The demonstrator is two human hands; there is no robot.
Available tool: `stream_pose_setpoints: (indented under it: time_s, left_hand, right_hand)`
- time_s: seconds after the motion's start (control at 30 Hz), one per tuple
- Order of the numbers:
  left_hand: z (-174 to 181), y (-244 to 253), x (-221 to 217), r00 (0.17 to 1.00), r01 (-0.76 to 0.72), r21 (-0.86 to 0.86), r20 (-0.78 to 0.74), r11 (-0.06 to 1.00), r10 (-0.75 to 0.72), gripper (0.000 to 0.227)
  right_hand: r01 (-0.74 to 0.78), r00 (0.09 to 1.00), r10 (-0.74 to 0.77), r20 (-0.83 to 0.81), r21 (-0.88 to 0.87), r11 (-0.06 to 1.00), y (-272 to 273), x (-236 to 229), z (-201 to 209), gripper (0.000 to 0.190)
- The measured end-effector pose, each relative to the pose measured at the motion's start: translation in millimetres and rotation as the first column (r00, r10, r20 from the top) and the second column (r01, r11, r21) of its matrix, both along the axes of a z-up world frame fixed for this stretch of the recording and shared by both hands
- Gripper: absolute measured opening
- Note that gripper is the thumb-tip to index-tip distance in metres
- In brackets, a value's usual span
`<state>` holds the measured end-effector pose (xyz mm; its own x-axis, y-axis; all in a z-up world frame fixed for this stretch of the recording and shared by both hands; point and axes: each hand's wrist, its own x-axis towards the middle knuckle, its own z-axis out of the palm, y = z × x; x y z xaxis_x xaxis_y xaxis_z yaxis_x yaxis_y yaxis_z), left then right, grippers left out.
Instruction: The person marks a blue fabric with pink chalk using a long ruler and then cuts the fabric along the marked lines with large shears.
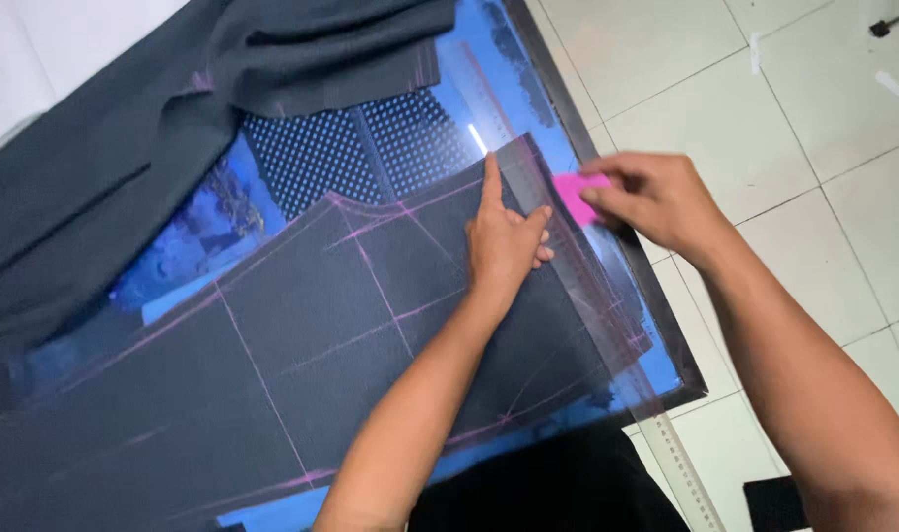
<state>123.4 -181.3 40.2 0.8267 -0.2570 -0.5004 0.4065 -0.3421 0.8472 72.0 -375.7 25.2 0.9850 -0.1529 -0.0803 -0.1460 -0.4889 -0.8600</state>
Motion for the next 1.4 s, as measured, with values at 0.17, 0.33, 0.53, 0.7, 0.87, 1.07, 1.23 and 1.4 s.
stream_pose_setpoints:
  time_s: [0.17, 0.33, 0.53, 0.7, 0.87, 1.07, 1.23, 1.4]
  left_hand:
    - [-1.5, 2.2, -9.0, 0.999, 0.017, -0.016, 0.049, 1.000, -0.016, 0.089]
    - [-5.8, -0.8, -87.3, 0.998, 0.062, -0.046, -0.009, 0.997, -0.063, 0.099]
    - [-3.9, -1.4, -108.7, 1.000, 0.019, -0.051, -0.019, 0.998, -0.020, 0.097]
    - [-21.0, -3.8, -112.9, 0.999, -0.027, 0.012, 0.030, 1.000, 0.027, 0.100]
    - [-34.9, 58.9, -106.2, 0.973, -0.223, -0.256, 0.003, 0.940, 0.232, 0.104]
    - [-32.7, 190.4, -90.1, 0.858, -0.504, -0.207, -0.010, 0.839, 0.513, 0.112]
    - [-30.0, 216.9, -74.3, 0.903, -0.423, -0.008, 0.075, 0.906, 0.422, 0.107]
    - [-41.5, 235.9, -67.6, 0.927, -0.278, 0.352, 0.343, 0.894, 0.153, 0.085]
  right_hand:
    - [0.057, 0.986, -0.041, -0.164, 0.094, 0.994, 8.0, -51.5, 24.6, 0.027]
    - [0.045, 0.996, -0.035, -0.088, 0.113, 0.993, 1.7, -53.1, 0.7, 0.028]
    - [0.003, 0.987, 0.021, -0.160, 0.149, 0.989, -1.7, -98.3, 17.1, 0.028]
    - [0.058, 0.912, 0.067, -0.406, 0.289, 0.956, -14.2, -138.0, 21.9, 0.029]
    - [0.083, 0.964, 0.045, -0.262, 0.458, 0.885, -25.7, -136.6, -23.5, 0.048]
    - [0.277, 0.943, -0.118, -0.311, 0.541, 0.794, -3.8, -140.6, -18.4, 0.014]
    - [0.305, 0.923, -0.164, -0.347, 0.405, 0.862, 20.1, -142.5, -10.7, 0.018]
    - [0.280, 0.914, -0.219, -0.341, 0.141, 0.950, 45.0, -144.5, -5.0, 0.023]
